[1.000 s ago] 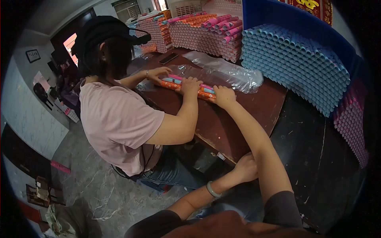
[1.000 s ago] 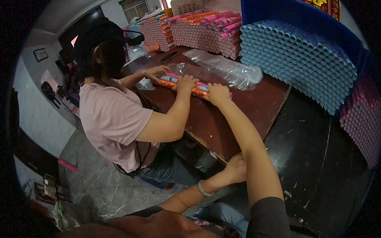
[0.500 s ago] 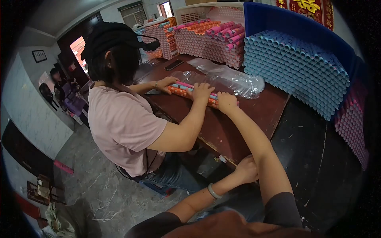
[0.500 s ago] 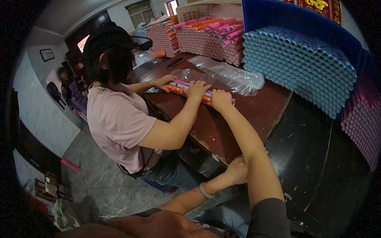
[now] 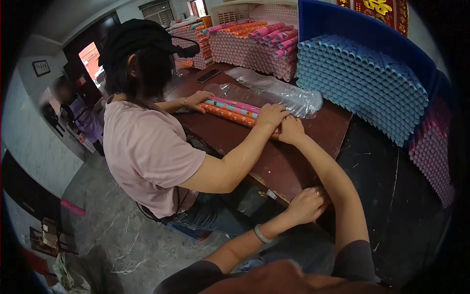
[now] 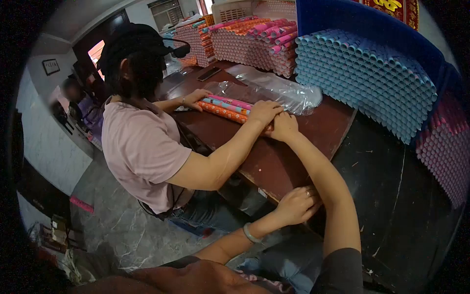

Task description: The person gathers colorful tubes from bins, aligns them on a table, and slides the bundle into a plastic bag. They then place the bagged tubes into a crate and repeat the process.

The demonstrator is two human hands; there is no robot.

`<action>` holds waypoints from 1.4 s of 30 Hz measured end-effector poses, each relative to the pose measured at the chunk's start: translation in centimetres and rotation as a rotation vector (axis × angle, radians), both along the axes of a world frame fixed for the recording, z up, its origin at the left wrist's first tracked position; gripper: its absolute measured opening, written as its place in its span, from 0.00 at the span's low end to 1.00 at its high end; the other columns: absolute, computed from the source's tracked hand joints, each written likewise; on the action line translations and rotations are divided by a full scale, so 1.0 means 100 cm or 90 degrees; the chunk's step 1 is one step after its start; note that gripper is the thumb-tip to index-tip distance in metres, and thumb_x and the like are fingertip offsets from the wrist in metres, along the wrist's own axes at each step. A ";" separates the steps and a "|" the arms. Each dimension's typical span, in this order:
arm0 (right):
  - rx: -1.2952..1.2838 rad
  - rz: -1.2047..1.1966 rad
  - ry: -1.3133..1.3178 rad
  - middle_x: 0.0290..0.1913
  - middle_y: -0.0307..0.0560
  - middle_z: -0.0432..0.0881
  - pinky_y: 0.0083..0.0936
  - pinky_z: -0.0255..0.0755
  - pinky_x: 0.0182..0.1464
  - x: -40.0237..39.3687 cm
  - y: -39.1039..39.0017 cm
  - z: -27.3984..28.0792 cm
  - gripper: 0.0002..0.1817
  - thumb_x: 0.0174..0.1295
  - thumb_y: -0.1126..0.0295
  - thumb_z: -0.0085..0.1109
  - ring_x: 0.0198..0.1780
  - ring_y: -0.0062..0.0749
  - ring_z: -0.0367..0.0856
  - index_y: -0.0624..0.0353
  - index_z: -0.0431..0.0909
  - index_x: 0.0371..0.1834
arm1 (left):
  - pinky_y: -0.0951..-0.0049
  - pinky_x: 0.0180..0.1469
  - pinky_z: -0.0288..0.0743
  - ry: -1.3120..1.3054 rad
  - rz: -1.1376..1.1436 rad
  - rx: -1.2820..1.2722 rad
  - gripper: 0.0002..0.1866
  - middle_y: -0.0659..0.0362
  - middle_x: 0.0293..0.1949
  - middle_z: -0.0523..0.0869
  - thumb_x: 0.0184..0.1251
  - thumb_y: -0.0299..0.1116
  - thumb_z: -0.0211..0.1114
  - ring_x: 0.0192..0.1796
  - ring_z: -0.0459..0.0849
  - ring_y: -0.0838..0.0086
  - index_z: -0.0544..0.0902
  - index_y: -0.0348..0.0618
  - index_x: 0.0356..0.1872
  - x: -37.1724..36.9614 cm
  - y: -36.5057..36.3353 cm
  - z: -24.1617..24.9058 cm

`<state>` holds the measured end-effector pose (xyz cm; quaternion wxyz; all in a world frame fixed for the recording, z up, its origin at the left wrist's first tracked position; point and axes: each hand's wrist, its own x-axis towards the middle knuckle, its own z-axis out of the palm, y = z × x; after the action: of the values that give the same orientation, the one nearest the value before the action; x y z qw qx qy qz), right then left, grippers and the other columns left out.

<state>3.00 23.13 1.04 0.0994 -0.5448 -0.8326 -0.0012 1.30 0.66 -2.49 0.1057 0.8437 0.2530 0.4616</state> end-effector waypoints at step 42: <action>0.026 -0.101 0.416 0.55 0.62 0.76 0.32 0.77 0.54 0.048 0.018 -0.031 0.27 0.53 0.76 0.67 0.52 0.42 0.82 0.69 0.69 0.57 | 0.64 0.44 0.77 -0.015 0.006 0.003 0.07 0.53 0.38 0.83 0.57 0.27 0.68 0.47 0.81 0.60 0.81 0.37 0.35 -0.001 -0.001 0.004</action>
<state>7.79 24.92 -2.04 0.3716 -0.5777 -0.7112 0.1495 1.20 0.51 -2.08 0.1044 0.8371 0.2545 0.4728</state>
